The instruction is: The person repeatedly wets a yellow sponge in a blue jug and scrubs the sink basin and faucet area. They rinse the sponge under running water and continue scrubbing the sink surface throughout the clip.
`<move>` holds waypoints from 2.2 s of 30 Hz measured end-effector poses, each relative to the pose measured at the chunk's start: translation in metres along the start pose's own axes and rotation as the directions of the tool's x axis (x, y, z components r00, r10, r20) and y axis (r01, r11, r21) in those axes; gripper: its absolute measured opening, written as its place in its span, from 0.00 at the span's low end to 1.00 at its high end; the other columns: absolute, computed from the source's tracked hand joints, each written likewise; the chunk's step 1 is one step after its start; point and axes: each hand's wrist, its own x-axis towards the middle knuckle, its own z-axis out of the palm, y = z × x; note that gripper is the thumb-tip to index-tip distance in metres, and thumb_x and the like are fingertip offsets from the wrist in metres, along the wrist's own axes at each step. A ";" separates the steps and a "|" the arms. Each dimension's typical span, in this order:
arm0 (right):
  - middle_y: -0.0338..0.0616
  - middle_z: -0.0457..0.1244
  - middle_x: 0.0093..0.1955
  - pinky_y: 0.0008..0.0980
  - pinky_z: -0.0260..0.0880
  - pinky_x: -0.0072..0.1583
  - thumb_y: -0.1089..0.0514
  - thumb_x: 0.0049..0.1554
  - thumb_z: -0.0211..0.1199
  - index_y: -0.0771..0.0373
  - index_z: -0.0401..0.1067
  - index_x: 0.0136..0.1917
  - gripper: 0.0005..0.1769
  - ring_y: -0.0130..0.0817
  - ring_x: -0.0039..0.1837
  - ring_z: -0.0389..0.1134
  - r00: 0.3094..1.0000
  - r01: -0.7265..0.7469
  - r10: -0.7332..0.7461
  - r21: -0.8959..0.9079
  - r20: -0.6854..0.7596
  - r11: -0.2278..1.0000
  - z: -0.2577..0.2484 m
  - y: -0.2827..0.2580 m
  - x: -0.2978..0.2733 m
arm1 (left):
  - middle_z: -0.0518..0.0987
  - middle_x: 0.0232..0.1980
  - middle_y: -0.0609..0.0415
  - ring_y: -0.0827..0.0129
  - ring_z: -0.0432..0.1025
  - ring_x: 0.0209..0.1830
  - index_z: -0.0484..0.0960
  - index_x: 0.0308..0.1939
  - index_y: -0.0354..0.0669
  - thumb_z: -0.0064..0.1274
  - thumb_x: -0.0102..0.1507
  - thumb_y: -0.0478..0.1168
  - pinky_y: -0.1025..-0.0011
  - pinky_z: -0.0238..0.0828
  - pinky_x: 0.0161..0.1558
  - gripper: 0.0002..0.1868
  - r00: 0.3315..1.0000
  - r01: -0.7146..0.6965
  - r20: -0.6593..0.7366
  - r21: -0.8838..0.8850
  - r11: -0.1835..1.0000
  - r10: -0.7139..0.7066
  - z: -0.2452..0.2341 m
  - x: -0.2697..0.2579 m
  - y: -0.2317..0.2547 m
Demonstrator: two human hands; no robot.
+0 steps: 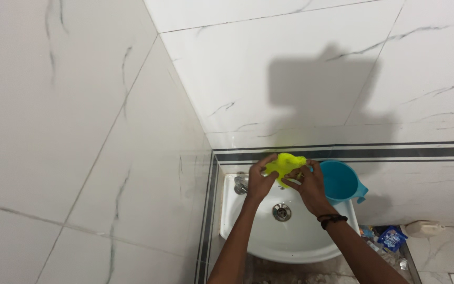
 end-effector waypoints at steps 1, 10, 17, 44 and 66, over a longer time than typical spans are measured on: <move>0.50 0.61 0.47 0.45 0.75 0.60 0.59 0.65 0.47 0.59 0.53 0.62 0.13 0.39 0.53 0.70 1.000 0.006 -0.006 -0.003 0.009 1.000 0.000 -0.001 0.001 | 0.81 0.66 0.50 0.61 0.72 0.68 0.74 0.70 0.44 0.56 0.56 0.24 0.60 0.64 0.67 0.37 0.998 0.046 0.030 0.010 0.999 -0.046 -0.002 -0.004 0.006; 0.43 0.61 0.37 0.43 0.79 0.53 0.54 0.64 0.55 0.60 0.62 0.55 0.10 0.35 0.43 0.70 0.995 -0.051 0.059 -0.100 0.081 0.994 0.007 -0.028 -0.010 | 0.60 0.75 0.40 0.44 0.55 0.77 0.50 0.80 0.49 0.65 0.47 0.25 0.56 0.60 0.71 0.60 0.956 -0.171 0.267 0.166 0.971 0.123 0.013 -0.025 0.010; 0.49 0.66 0.41 0.34 0.79 0.47 0.53 0.60 0.60 0.62 0.68 0.54 0.13 0.37 0.42 0.74 0.995 0.015 0.014 -0.283 0.100 0.959 0.000 -0.042 -0.012 | 0.81 0.56 0.42 0.53 0.78 0.54 0.70 0.70 0.44 0.65 0.54 0.35 0.63 0.77 0.54 0.39 0.979 0.015 0.190 0.320 0.947 -0.079 0.021 -0.020 0.024; 0.50 0.70 0.47 0.34 0.75 0.47 0.43 0.57 0.67 0.71 0.75 0.56 0.28 0.38 0.47 0.73 0.971 0.061 -0.138 -0.357 -0.196 0.932 -0.042 -0.056 0.000 | 0.74 0.63 0.47 0.65 0.77 0.56 0.59 0.74 0.39 0.69 0.54 0.43 0.67 0.79 0.53 0.49 0.822 0.320 0.542 -0.181 0.930 -0.177 0.020 0.013 0.056; 0.63 0.70 0.61 0.49 0.72 0.65 0.45 0.68 0.47 0.69 0.73 0.69 0.31 0.56 0.64 0.71 0.932 0.004 -0.243 -0.663 -0.269 0.748 -0.113 -0.067 0.005 | 0.75 0.46 0.57 0.79 0.74 0.32 0.63 0.65 0.52 0.43 0.71 0.55 0.80 0.60 0.17 0.22 0.875 0.484 0.280 -0.534 0.693 -0.395 0.113 0.046 0.093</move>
